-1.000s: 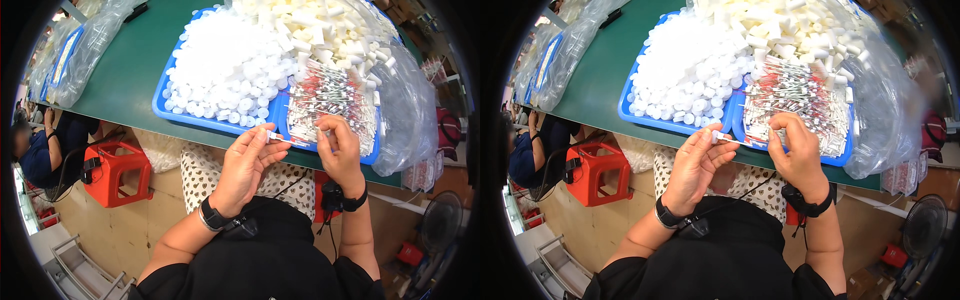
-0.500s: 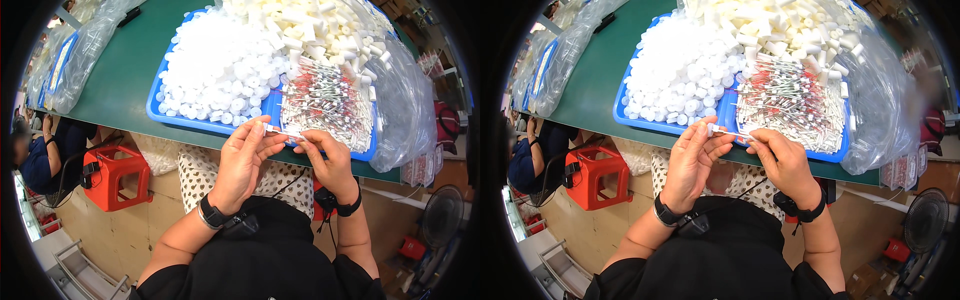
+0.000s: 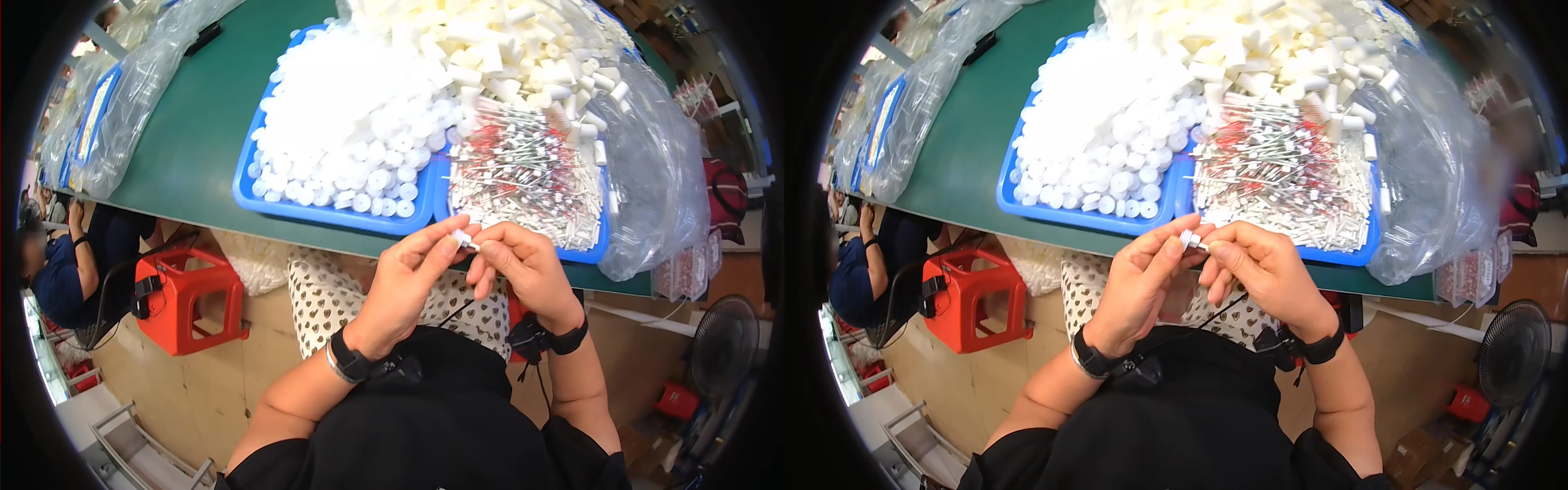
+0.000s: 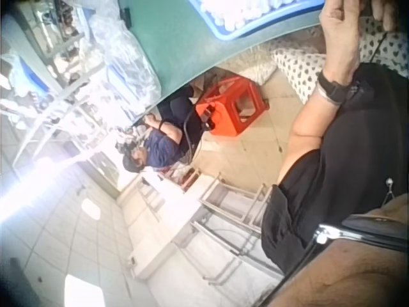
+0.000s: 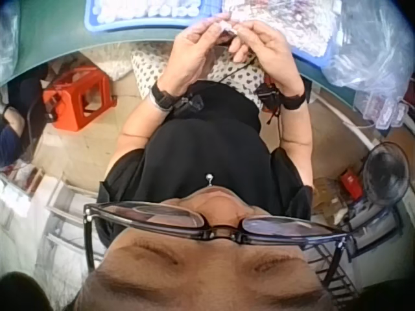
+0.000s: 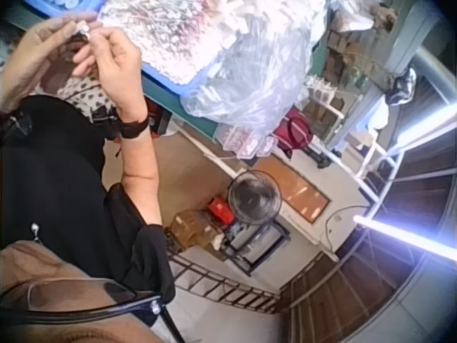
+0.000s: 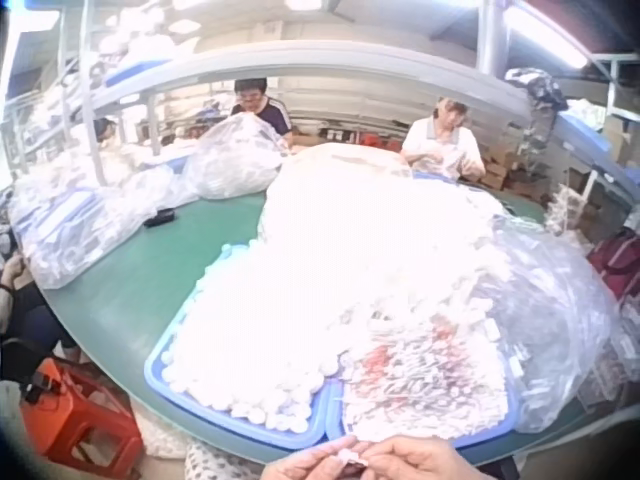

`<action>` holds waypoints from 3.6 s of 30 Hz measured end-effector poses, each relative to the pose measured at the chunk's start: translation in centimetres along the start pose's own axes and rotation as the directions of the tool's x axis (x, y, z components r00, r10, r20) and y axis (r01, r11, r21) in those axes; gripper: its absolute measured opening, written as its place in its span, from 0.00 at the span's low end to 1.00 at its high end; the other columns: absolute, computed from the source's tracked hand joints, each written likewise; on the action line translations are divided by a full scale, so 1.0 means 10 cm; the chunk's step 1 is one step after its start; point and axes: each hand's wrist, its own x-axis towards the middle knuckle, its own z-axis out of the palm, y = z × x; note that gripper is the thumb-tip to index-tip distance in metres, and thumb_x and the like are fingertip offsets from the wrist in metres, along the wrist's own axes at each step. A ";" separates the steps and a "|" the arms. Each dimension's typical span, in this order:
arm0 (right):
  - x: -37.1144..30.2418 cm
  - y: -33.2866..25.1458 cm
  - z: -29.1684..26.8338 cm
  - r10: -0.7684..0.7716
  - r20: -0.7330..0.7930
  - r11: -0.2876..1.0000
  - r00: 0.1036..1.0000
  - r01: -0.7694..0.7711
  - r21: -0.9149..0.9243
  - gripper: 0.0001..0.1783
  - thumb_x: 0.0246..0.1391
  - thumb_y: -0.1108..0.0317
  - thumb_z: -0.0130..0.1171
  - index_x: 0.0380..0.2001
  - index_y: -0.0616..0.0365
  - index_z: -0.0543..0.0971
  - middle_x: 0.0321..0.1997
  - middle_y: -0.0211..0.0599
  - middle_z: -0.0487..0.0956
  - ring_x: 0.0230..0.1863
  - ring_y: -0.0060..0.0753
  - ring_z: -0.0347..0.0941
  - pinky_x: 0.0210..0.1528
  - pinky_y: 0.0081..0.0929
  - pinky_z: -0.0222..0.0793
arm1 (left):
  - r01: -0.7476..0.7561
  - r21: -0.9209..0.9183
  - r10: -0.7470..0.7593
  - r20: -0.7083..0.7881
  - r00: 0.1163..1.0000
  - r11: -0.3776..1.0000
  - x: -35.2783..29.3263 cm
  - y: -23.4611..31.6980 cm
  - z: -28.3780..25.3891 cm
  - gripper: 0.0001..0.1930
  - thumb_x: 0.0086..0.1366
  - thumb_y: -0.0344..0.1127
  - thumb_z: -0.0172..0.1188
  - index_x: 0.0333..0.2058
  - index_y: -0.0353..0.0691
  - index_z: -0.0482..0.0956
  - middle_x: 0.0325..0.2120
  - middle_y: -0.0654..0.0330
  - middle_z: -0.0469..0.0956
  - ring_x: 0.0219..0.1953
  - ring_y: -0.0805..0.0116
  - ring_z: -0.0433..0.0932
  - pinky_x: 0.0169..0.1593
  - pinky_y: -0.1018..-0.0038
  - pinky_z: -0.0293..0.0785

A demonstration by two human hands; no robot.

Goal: The person sits at a table and repeatedly picks up small white plastic caps and metal pins from blue trays. They insert the pins into the caps by hand and place the assembled units into a clear plastic bag. The process is continuous and repetitive throughout the clip.

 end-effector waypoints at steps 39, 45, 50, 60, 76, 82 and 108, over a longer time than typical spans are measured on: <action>-0.34 -0.37 -0.24 -0.218 -0.078 0.855 0.973 0.152 -0.495 0.15 0.59 0.72 0.61 0.48 0.63 0.75 0.37 0.35 0.78 0.29 0.21 0.77 0.31 0.21 0.75 | -0.092 0.022 0.085 0.228 0.970 0.995 -0.10 0.06 0.11 0.21 0.74 0.46 0.48 0.52 0.33 0.72 0.51 0.49 0.76 0.46 0.64 0.79 0.49 0.71 0.75; -0.34 -0.09 -0.09 0.080 -0.043 0.996 0.996 -0.078 0.050 0.11 0.63 0.71 0.57 0.45 0.67 0.78 0.34 0.36 0.82 0.28 0.21 0.78 0.32 0.18 0.76 | -0.105 0.105 0.081 0.210 0.974 0.989 -0.15 -0.01 0.03 0.20 0.73 0.45 0.51 0.50 0.33 0.73 0.45 0.54 0.77 0.44 0.67 0.78 0.50 0.70 0.74; -0.33 -0.04 -0.07 0.182 0.052 0.969 0.982 -0.188 0.163 0.11 0.64 0.71 0.54 0.46 0.67 0.74 0.35 0.37 0.81 0.31 0.20 0.78 0.33 0.18 0.78 | -0.003 0.014 0.001 0.134 0.991 1.000 -0.18 -0.05 0.02 0.16 0.74 0.39 0.51 0.50 0.32 0.75 0.40 0.60 0.77 0.39 0.75 0.75 0.46 0.77 0.73; -0.35 -0.02 -0.15 0.212 0.144 0.883 0.967 -0.252 0.395 0.12 0.63 0.71 0.56 0.44 0.60 0.66 0.38 0.42 0.80 0.31 0.26 0.80 0.32 0.22 0.79 | -0.022 0.304 -0.012 0.112 0.994 0.952 -0.14 -0.08 0.10 0.15 0.71 0.29 0.53 0.53 0.30 0.74 0.44 0.61 0.73 0.35 0.79 0.74 0.40 0.80 0.75; -0.26 -0.26 -1.85 -0.493 -0.318 -0.058 0.810 -0.395 -0.917 0.10 0.57 0.71 0.54 0.42 0.59 0.77 0.43 0.47 0.79 0.41 0.53 0.77 0.42 0.44 0.72 | 0.192 -0.013 -0.187 0.181 0.966 0.981 -0.17 -0.12 0.21 0.11 0.72 0.38 0.54 0.46 0.42 0.66 0.37 0.59 0.75 0.28 0.77 0.71 0.32 0.79 0.70; -0.44 -0.22 -2.39 -0.583 -0.426 0.062 0.692 -0.485 -0.873 0.13 0.60 0.65 0.53 0.40 0.65 0.76 0.43 0.55 0.78 0.45 0.62 0.74 0.46 0.49 0.71 | 0.237 -0.056 -0.225 0.160 0.961 0.970 -0.16 -0.14 0.05 0.09 0.73 0.40 0.52 0.41 0.41 0.69 0.34 0.60 0.73 0.27 0.76 0.70 0.32 0.78 0.69; -1.13 -0.82 -1.69 -0.593 -0.158 -0.157 0.789 -0.306 -0.939 0.05 0.49 0.72 0.62 0.30 0.59 0.78 0.30 0.38 0.79 0.36 0.44 0.76 0.58 0.48 0.65 | 0.171 0.116 -0.189 0.167 0.968 0.978 0.13 -0.11 0.16 0.21 0.74 0.35 0.50 0.62 0.38 0.61 0.40 0.56 0.78 0.29 0.78 0.74 0.36 0.82 0.73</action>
